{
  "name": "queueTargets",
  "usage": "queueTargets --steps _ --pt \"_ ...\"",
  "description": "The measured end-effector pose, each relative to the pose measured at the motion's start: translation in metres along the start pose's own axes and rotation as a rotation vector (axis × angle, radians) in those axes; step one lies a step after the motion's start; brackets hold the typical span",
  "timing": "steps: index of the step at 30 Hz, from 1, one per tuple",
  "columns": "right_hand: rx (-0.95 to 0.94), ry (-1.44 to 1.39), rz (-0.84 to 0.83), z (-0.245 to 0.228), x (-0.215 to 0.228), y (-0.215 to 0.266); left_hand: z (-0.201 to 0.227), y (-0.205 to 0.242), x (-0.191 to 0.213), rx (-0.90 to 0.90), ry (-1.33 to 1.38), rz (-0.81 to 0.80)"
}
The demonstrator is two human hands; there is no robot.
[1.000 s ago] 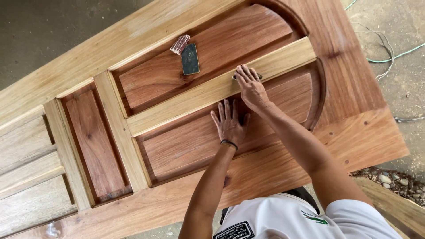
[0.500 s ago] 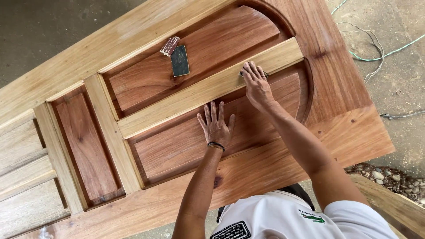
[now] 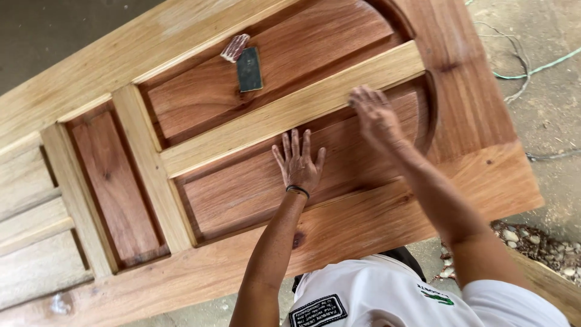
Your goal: The person sands the surface of a wooden cabinet door using a sanding block. They work methodically across the flat panels and the curved edges of the door, smoothing the wood grain.
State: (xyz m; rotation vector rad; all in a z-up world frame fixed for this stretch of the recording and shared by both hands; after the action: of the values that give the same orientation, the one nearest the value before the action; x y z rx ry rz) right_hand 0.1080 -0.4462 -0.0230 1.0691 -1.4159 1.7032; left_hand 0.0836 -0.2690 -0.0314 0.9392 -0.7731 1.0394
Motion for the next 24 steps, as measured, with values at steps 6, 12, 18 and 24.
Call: queueTargets --steps 6,12,18,24 --pt "-0.099 -0.163 -0.033 0.073 0.017 0.000 -0.049 0.021 0.036 -0.180 0.043 0.436" --pt "-0.029 -0.110 0.003 -0.021 -0.022 -0.006 -0.166 0.051 0.079 0.137 -0.065 0.475" --pt "0.159 -0.142 0.014 -0.191 -0.015 -0.042 -0.241 0.069 0.090 0.408 -0.097 0.399" --pt "0.313 -0.382 0.071 -0.351 -0.001 -0.079 -0.257 0.078 0.093 0.398 0.027 0.552"
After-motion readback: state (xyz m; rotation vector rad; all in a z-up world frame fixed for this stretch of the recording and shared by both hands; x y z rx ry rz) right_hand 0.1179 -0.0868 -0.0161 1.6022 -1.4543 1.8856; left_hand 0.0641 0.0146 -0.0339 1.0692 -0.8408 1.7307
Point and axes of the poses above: each hand's wrist, its own y-axis away from the middle knuckle, its own x-axis out of the back of the hand, z = x × y, the point moved 10 cm from there along -y, towards the middle knuckle, and after that the axes turned 12 degrees about y, right-handed, at the moved point
